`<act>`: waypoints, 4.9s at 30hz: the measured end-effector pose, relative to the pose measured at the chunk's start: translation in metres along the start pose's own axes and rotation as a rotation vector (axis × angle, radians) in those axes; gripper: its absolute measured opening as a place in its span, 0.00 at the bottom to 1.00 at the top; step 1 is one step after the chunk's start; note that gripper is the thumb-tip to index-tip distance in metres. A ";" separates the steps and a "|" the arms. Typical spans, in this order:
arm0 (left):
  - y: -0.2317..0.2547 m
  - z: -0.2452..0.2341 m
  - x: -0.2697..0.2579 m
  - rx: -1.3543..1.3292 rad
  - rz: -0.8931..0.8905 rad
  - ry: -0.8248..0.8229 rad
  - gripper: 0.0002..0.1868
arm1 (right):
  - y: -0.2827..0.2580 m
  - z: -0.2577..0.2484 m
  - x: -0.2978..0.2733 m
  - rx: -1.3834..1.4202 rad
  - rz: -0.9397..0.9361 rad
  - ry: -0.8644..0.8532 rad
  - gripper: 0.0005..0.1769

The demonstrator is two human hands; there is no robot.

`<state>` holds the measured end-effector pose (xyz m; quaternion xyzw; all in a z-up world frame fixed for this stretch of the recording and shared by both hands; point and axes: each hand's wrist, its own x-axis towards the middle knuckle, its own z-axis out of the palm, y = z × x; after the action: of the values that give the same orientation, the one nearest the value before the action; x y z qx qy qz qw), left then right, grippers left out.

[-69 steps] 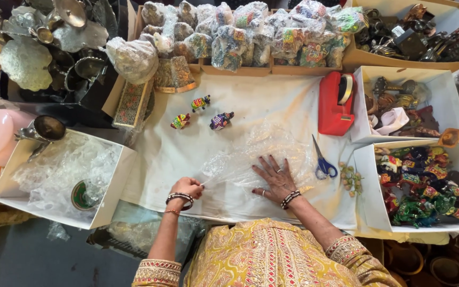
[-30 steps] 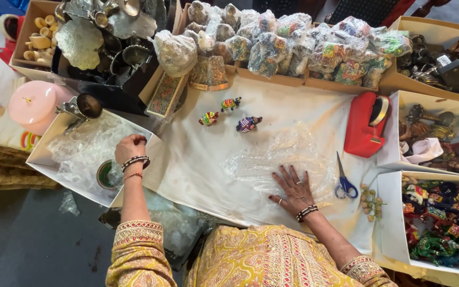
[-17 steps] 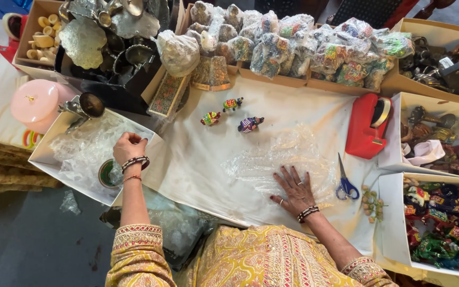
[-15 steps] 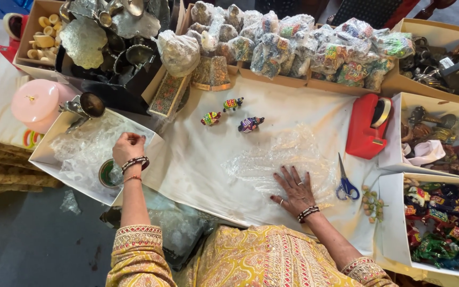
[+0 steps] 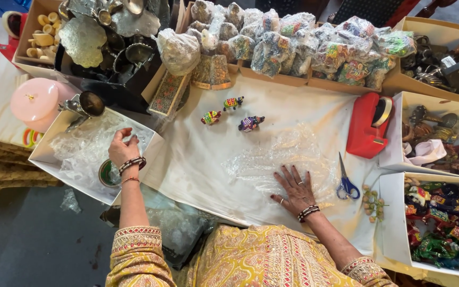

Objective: Wrapping small decorative elephant toys in bubble wrap and tissue paper.

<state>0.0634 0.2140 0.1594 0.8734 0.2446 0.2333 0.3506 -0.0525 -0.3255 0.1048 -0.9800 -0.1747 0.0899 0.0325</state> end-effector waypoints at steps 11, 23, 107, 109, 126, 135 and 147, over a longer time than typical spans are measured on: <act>0.112 0.075 -0.139 -0.009 0.769 0.080 0.16 | -0.004 -0.008 -0.001 0.034 0.043 -0.022 0.45; 0.138 0.203 -0.276 0.342 1.071 -0.919 0.43 | 0.022 0.008 -0.006 0.091 -0.015 0.037 0.50; 0.135 0.138 -0.326 -0.210 1.275 -0.968 0.08 | 0.045 0.007 -0.007 0.091 0.314 0.047 0.41; 0.138 0.130 -0.321 -0.248 1.317 -1.065 0.10 | 0.040 0.001 -0.008 0.080 0.282 0.067 0.42; 0.154 0.186 -0.290 0.395 1.084 -1.062 0.42 | 0.038 0.000 -0.009 0.060 0.320 -0.025 0.40; 0.160 0.142 -0.231 0.641 0.810 -1.097 0.45 | 0.037 -0.001 -0.011 0.058 0.314 -0.013 0.39; 0.086 0.107 -0.232 0.454 0.888 -0.765 0.49 | 0.046 0.011 -0.005 0.046 0.268 -0.005 0.43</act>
<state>-0.0307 -0.0310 0.0976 0.9660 -0.2409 -0.0299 0.0889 -0.0440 -0.3705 0.0902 -0.9933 -0.0401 0.0997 0.0423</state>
